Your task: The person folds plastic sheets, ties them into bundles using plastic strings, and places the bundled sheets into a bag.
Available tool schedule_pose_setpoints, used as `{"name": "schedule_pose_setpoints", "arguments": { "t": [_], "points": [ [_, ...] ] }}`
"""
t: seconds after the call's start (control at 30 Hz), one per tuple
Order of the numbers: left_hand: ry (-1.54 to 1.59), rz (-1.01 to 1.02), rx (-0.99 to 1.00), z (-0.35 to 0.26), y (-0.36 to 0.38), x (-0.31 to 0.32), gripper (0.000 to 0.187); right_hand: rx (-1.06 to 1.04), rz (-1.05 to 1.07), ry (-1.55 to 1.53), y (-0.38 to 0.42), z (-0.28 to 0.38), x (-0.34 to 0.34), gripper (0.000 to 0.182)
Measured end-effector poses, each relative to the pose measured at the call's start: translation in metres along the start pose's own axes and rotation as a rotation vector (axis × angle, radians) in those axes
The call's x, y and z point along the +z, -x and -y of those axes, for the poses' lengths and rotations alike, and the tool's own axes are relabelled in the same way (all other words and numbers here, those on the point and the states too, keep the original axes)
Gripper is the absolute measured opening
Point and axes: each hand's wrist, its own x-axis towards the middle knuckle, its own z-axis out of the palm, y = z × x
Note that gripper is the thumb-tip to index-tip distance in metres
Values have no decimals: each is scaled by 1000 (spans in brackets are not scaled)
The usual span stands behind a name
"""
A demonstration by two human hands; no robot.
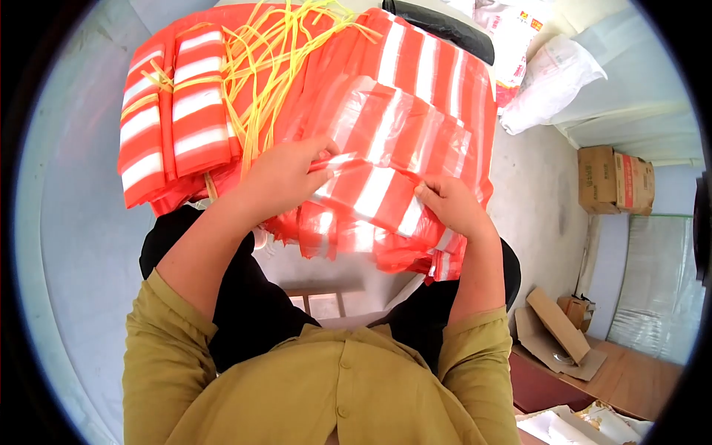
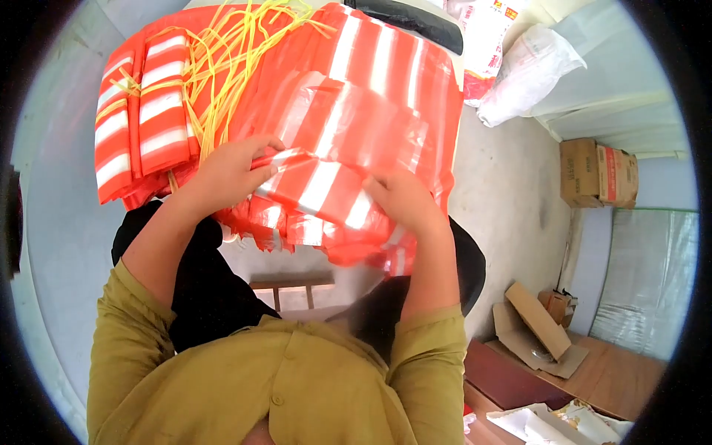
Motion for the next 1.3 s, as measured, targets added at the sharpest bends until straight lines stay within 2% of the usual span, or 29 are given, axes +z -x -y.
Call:
{"name": "schedule_pose_setpoints", "arguments": {
  "t": [0.13, 0.23, 0.33, 0.47, 0.5, 0.53, 0.6, 0.67, 0.77, 0.87, 1.0, 1.2, 1.3],
  "points": [
    [-98, 24, -105, -5, -4, 2, 34, 52, -129, -196, 13, -18, 0, 27],
    [-100, 8, -139, -5, -6, 5, 30, 96, -285, -288, 32, -57, 0, 27],
    [-83, -25, -152, -6, -4, 7, 30, -18, -594, -354, 56, -75, 7, 27],
    [-47, 12, -218, -5, -4, 6, 29, -32, -694, -164, 97, -60, 28, 30],
    [-74, -12, -186, -5, -4, 6, 29, -206, -700, 97, 103, -51, 36, 34],
    [-102, -38, -155, -4, -2, 7, 30, -312, -666, 220, 105, -47, 43, 42],
    [-201, -110, -69, -2, 1, 10, 33, -364, -555, 436, 104, -33, 51, 50],
    [-341, -201, 46, 1, 3, 14, 36, -389, -563, 440, 97, -36, 62, 52],
    [-494, -183, 315, 8, 1, 13, 42, -375, -552, 459, 92, -42, 65, 52],
    [-360, 12, 606, 2, 6, 9, 49, -326, -517, 467, 92, -38, 60, 52],
    [-366, 40, 600, 6, 13, 11, 61, -295, -500, 503, 90, -47, 62, 54],
    [-381, 16, 543, 8, 16, 10, 60, -262, -439, 537, 91, -35, 57, 52],
    [-323, -73, 498, 12, 14, 14, 52, -264, -406, 550, 92, -31, 51, 51]
  ]
}}
